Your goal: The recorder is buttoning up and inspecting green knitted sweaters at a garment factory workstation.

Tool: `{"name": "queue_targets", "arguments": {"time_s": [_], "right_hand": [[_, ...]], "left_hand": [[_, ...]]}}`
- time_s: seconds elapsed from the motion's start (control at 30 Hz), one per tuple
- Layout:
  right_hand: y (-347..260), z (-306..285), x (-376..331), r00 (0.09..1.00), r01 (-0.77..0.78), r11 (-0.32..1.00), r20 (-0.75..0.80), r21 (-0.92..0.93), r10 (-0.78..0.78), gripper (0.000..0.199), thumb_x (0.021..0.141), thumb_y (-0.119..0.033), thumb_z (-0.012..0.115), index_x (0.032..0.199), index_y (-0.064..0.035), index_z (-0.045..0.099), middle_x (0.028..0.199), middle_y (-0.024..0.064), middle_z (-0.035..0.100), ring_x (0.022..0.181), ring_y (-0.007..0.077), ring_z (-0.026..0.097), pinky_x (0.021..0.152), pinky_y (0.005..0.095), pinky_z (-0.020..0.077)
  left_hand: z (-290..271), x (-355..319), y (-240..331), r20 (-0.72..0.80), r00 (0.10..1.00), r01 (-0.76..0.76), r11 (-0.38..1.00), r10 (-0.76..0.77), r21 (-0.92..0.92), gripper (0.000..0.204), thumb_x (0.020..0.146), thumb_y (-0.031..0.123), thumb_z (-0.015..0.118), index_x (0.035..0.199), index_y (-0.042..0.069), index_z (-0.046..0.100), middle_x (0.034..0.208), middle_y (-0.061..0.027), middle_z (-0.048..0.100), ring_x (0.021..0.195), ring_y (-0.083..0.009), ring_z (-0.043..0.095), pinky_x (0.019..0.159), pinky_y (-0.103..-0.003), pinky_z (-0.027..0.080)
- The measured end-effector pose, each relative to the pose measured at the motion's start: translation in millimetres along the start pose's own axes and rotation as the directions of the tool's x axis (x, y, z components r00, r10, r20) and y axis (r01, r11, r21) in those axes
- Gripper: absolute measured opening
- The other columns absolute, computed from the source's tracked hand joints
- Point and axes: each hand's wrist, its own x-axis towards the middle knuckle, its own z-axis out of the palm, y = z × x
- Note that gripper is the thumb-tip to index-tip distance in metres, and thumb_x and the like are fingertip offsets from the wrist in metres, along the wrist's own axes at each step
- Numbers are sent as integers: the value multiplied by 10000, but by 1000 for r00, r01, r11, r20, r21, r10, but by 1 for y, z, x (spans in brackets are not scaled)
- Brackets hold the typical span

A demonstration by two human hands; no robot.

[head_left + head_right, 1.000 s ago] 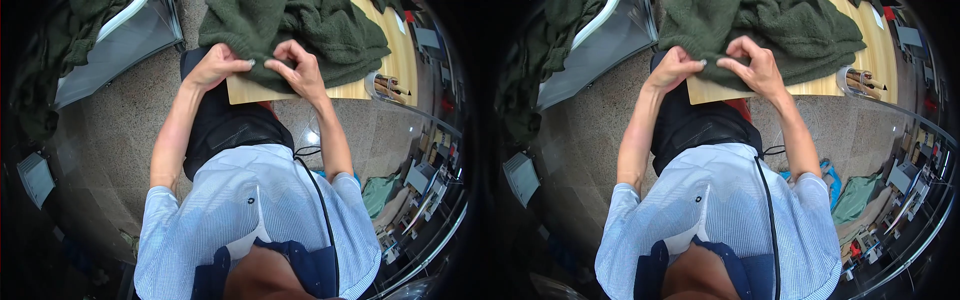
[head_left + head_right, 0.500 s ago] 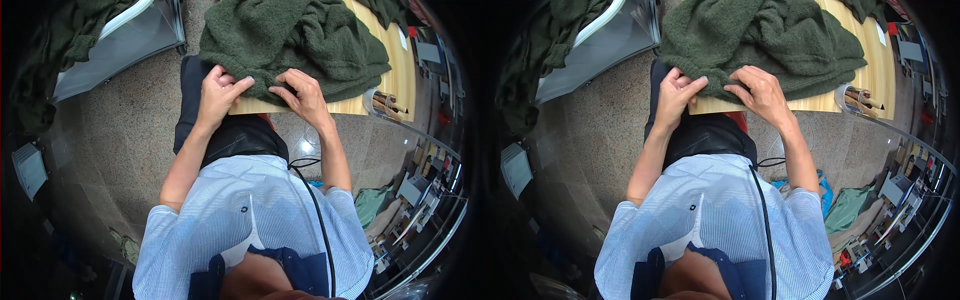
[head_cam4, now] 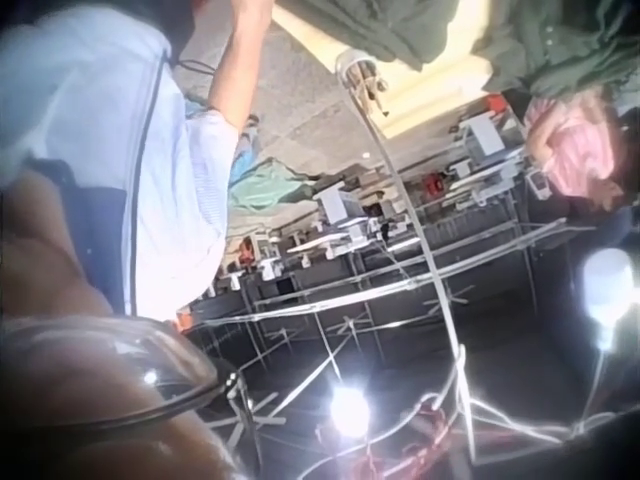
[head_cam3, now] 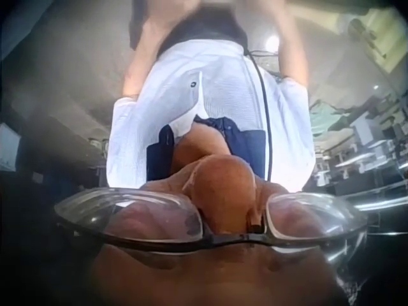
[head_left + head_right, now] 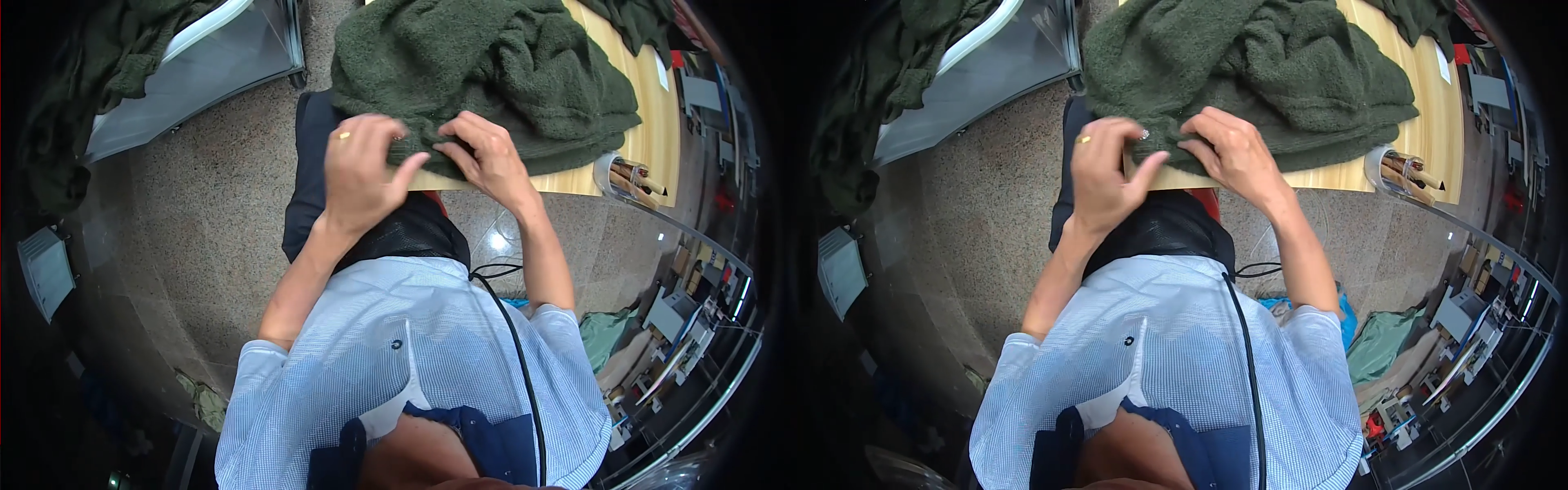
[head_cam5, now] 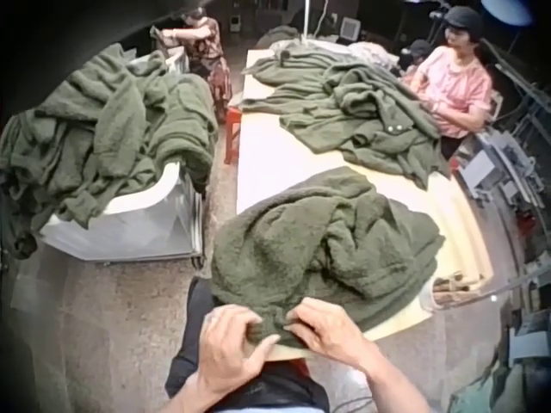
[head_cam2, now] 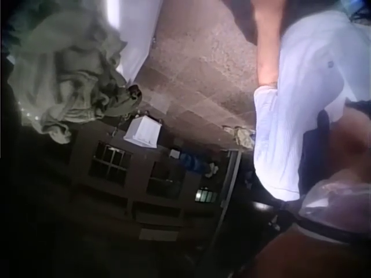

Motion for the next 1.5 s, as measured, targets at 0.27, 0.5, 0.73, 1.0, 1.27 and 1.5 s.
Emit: {"name": "queue_targets", "arguments": {"time_s": [0.27,0.5,0.73,1.0,1.27,1.5], "right_hand": [[43,-4,21,795,-585,589,251,558,551,385,1083,-198,803,1391,27,749,1141,42,815,1009,99,749,852,274,564],[49,16,64,843,-539,663,326,519,429,230,1059,-230,840,1138,-35,748,938,-5,724,901,80,706,745,236,538],[41,14,73,808,-589,618,342,521,481,271,1065,-219,822,1188,14,758,931,26,760,900,101,748,762,265,604],[48,-21,22,892,-373,813,415,447,181,348,1049,-256,859,1260,13,797,987,-10,765,900,51,627,800,276,535],[38,5,-6,983,-181,918,63,353,170,203,990,-100,860,1162,7,866,958,90,784,864,168,710,782,336,547],[24,17,-4,969,-236,907,9,350,249,241,973,-55,867,1206,5,863,925,72,768,842,132,662,763,305,506]], "left_hand": [[43,9,-3,199,977,-94,993,80,65,251,910,139,842,1107,65,705,1052,-113,694,1012,-320,676,935,-482,504],[47,10,-7,142,962,-243,968,232,63,260,837,114,870,997,96,666,959,-83,655,963,-299,669,870,-454,468],[45,7,10,177,952,-249,968,249,-24,208,911,133,870,1066,85,741,1021,-94,696,1012,-310,681,994,-470,491],[55,8,-13,55,998,-15,969,29,-245,161,954,45,857,1050,-19,744,954,-171,705,855,-377,715,772,-447,570],[37,15,-19,184,983,73,938,-10,-338,156,970,32,836,1093,-26,758,998,-167,752,894,-342,758,802,-404,590],[54,2,-20,60,998,41,932,-21,-359,140,946,15,810,1078,4,763,1015,-170,740,964,-385,748,854,-467,587]]}}
